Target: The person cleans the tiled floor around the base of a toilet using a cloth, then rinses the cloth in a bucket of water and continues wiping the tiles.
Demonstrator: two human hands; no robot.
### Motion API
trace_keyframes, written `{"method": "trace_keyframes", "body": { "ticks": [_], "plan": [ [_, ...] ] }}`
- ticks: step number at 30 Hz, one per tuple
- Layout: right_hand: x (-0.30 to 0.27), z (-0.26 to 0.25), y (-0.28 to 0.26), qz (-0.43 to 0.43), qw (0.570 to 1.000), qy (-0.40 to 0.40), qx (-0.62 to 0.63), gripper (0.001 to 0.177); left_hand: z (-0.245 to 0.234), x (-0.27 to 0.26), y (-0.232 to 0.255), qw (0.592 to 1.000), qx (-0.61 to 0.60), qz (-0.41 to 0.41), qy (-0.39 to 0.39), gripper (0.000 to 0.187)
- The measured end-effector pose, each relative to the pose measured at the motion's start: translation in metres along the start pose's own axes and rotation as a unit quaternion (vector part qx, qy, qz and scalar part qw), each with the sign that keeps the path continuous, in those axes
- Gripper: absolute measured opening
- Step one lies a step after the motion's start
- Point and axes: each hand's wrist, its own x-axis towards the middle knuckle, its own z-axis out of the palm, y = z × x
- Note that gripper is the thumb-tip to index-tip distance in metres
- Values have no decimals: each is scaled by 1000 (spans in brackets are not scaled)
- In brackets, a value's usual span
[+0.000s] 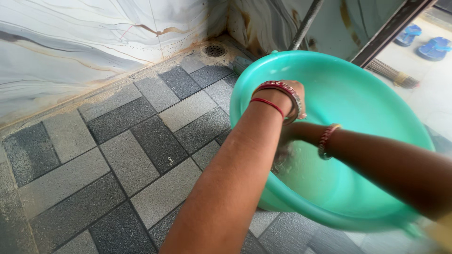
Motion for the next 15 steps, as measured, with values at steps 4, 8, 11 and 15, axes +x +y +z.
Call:
{"method": "trace_keyframes", "body": {
  "ticks": [4, 8, 11, 15],
  "plan": [
    [0, 28, 4, 13, 998, -48, -37, 33, -4, -3, 2, 1000, -12, 11, 7, 44],
    [-6, 79, -19, -48, 991, -102, -71, 33, -2, -1, 3, 1000, -21, -1, 6, 42],
    [-3, 65, -17, -43, 993, -94, -63, 34, -1, 0, 3, 1000, -23, 1, 3, 41],
    [0, 23, 7, 15, 997, -62, -45, 34, -1, -3, 4, 1000, 4, 18, 7, 43]
  ]
}}
